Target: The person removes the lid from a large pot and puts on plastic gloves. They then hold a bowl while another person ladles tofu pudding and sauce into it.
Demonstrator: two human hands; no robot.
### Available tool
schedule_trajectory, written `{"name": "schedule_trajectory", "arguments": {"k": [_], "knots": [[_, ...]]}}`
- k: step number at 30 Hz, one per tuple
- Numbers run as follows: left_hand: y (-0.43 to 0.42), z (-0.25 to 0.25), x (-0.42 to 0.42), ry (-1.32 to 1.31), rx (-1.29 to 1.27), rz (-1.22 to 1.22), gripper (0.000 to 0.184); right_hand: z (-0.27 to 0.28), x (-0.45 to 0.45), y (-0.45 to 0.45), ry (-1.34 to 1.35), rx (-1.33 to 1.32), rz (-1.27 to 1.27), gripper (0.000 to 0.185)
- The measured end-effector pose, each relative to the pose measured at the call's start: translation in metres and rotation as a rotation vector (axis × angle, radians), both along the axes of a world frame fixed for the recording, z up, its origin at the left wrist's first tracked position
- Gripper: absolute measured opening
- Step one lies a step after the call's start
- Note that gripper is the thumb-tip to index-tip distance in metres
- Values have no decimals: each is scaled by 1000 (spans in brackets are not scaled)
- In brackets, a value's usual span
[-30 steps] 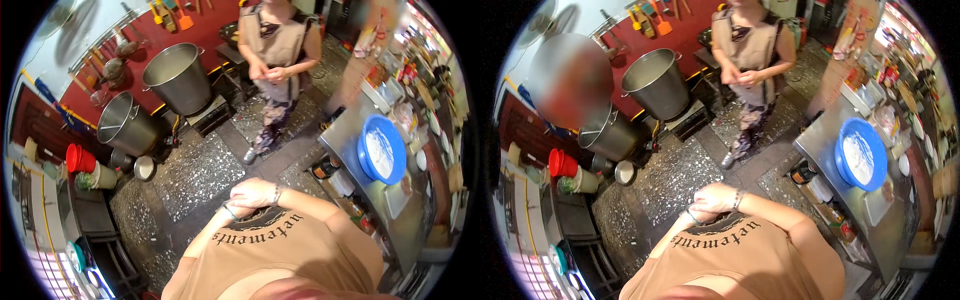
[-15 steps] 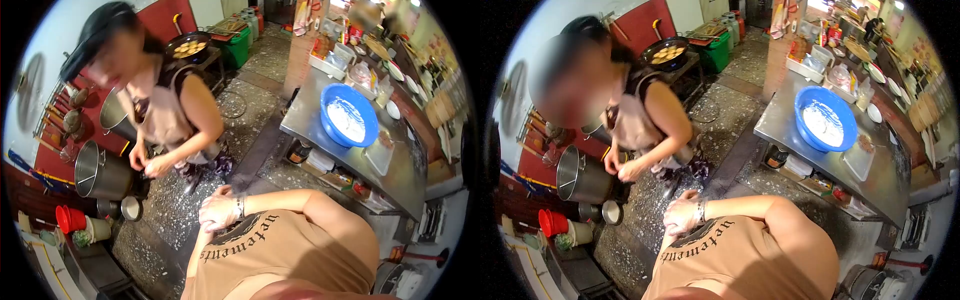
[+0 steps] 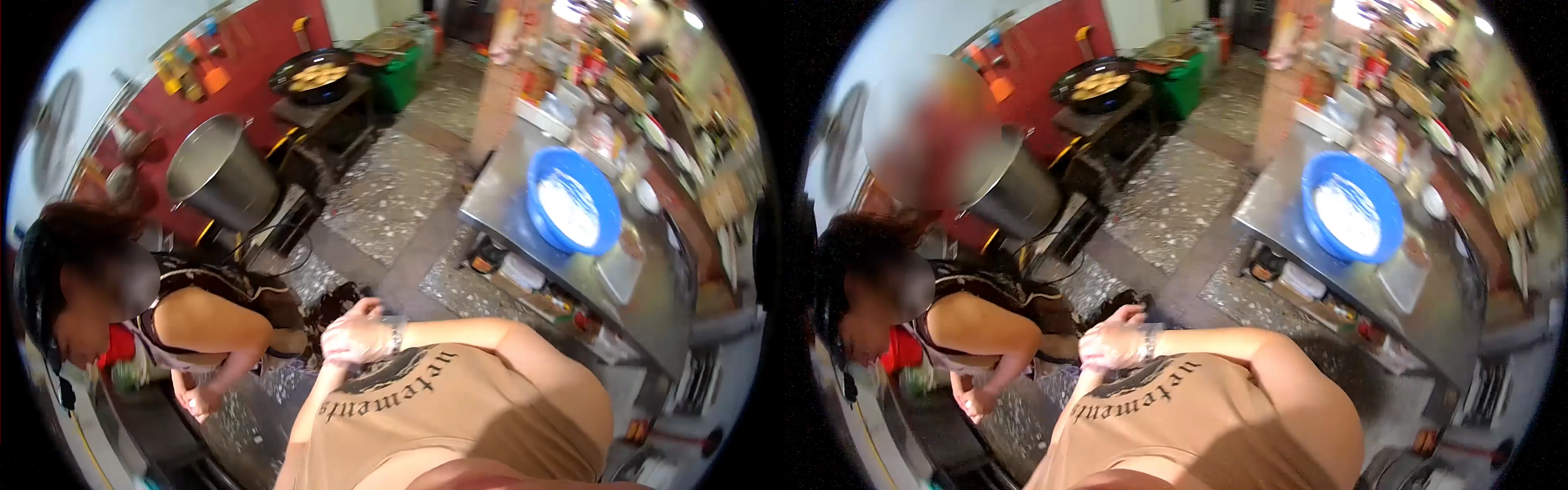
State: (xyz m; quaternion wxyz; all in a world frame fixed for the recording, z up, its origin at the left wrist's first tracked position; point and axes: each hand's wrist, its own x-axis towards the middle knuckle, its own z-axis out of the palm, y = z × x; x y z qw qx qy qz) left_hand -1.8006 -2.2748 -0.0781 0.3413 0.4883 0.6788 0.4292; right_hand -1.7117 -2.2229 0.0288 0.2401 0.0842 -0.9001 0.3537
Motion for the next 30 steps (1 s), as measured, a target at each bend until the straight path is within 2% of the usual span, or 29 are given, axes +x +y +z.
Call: {"name": "schedule_trajectory", "arguments": {"k": [1,2,3,4,5,6,7,8,10,12,13,14,16,17,18,20,23,27,29,30], "knots": [[0,10,-2,38,-37,-19,25,-5,-5,12,108,-90,162,22],[9,39,6,70,-84,-30,26,0,-4,19,-5,-301,249,14],[16,54,9,68,-157,4,27,-2,-7,27,43,-273,287,11],[22,43,5,29,-161,14,30,-3,-6,30,29,-334,319,10],[26,54,4,29,-23,1,31,13,0,36,12,-315,315,13],[38,55,20,172,335,132,22,14,2,42,37,-332,260,12],[45,66,2,-207,-170,96,31,20,6,50,-15,-364,227,11],[46,39,-8,-173,6,41,34,24,9,58,-64,-357,145,8],[54,26,-14,-466,277,2,33,40,14,74,-23,-382,58,12],[60,41,-15,-559,331,-52,35,38,13,88,50,-300,-4,15],[64,33,-20,-442,475,-122,37,35,11,94,32,-289,10,17],[67,41,-19,-423,391,-132,38,34,7,98,37,-291,31,17],[80,-37,-22,-53,289,-174,36,28,-3,105,83,-197,13,18],[89,-37,-18,-716,388,-235,38,25,-10,107,81,-190,13,19],[90,-37,-19,-800,394,-212,36,25,-14,109,79,-190,17,19],[93,-31,-22,-534,279,-131,34,27,-24,114,-57,-219,42,19],[92,-17,-46,-242,155,-62,31,14,-47,121,-99,-230,38,18],[101,-14,-96,0,109,-35,26,2,-98,132,-94,-294,17,16],[104,-6,-134,201,124,-50,24,4,-136,138,-99,-307,13,15],[105,-2,-152,328,140,-60,23,6,-151,141,-110,-204,-11,16]]}}
